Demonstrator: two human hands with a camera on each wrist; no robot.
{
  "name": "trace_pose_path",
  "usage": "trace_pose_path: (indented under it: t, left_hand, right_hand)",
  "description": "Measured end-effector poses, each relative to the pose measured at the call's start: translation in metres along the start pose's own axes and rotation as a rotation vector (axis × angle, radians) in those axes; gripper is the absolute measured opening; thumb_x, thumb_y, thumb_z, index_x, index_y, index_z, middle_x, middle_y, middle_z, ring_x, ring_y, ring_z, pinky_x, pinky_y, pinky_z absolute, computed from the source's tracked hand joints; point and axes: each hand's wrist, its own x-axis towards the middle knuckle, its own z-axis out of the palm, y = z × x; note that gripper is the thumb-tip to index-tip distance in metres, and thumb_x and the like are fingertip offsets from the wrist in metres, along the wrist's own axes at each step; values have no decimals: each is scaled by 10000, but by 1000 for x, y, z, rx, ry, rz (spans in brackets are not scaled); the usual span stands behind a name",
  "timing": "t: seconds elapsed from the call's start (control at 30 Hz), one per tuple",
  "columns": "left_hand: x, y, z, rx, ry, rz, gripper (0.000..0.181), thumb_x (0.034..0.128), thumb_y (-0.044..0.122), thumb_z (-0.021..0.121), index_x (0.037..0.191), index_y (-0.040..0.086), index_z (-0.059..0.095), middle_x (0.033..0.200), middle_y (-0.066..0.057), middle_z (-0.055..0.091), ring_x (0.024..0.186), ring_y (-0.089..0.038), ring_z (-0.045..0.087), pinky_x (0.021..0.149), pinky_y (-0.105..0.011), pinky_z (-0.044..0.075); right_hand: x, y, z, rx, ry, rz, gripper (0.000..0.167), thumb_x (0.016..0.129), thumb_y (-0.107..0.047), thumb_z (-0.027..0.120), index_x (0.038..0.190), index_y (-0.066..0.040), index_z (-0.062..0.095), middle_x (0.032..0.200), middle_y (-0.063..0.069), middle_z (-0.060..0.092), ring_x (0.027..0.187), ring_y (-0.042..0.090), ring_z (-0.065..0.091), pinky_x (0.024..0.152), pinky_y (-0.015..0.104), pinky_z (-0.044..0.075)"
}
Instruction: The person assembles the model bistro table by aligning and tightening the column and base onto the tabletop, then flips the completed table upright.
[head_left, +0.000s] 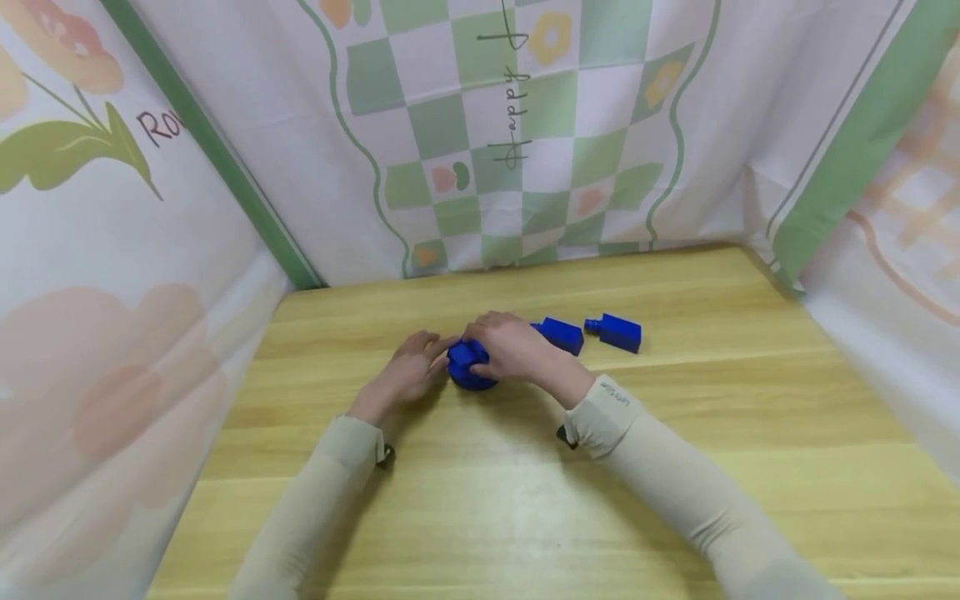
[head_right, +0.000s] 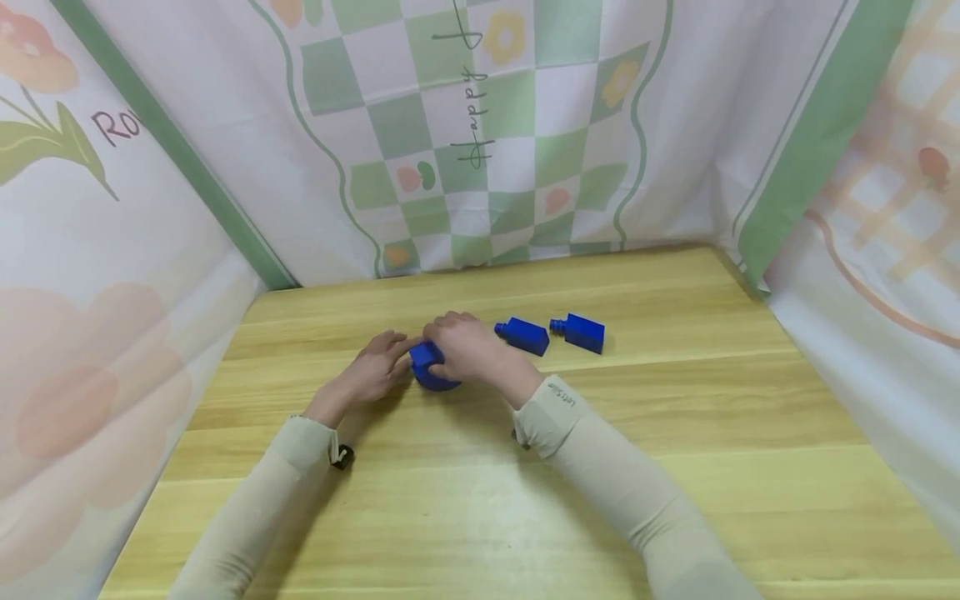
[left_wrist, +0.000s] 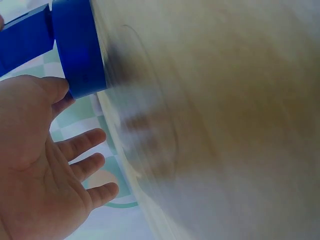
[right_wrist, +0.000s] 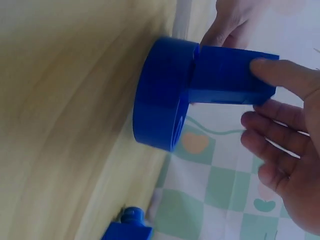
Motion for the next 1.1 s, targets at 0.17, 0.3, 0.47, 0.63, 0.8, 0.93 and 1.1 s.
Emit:
trace_pose_path:
  t: [0.17,0.3,0.47,0.63,0.8,0.93,1.1]
  left_hand:
    - [-1,0,2,17,0,4,478,1086,327,382,1550,210,372,1528,-187,407,1488,-380,284,1240,-515,229]
    - [-1,2,3,29,-14,-6,489,1088,338,373,1552,182,370,1544,-173,393,1498,-371,268,1244,-513,220]
    - [-2,3,3,27,-22,-16,494,1087,347,374,1560,203,354,1556,-174,384,1510,-372,247,1247,-515,210]
    - [-3,5,2,-13,-22,-29,486,1087,361,370,1564,274,339,1573,-172,365,1522,-380,220,1249,-534,191]
    - [-4,5,1,-30,-42,-32,490,1089,376,352,1571,295,314,1590,-178,339,1533,-386,184,1253,-543,166]
    - [-4,3,0,-30,-49,-42,502,1085,404,343,1576,308,296,1605,-169,317,1539,-380,163,1258,-539,145]
    - [-2,1,-1,-19,-58,-49,512,1081,427,342,1578,322,283,1607,-165,314,1541,-377,160,1263,-526,138]
  right_hand:
    - [1,-1,7,90,-13,-9,474,897,-285,752,1319,-124,607,1218,75,682,1152,271,643,1021,442,511]
    - [-2,0,10,-7,17,-35,508,924,-371,709,1377,-182,577,1099,66,673,1034,268,653,943,471,529]
    - [-3,1,7,-33,-19,26,503,909,-378,712,1353,-165,607,1108,69,682,1041,271,654,960,479,523]
    - [-1,3,6,2,-8,158,451,893,-408,734,1190,-80,649,1112,92,705,1026,287,668,939,455,538]
    - [-2,4,7,69,-45,158,519,910,-330,719,1357,-106,578,1295,121,649,1201,316,620,1029,485,505]
    - [-5,4,6,-10,-45,140,533,914,-434,703,1348,-151,581,1230,105,672,1114,305,661,968,489,538]
    - [-7,5,1,-34,-65,106,532,899,-384,715,1342,-110,611,1281,102,638,1174,298,625,983,462,537]
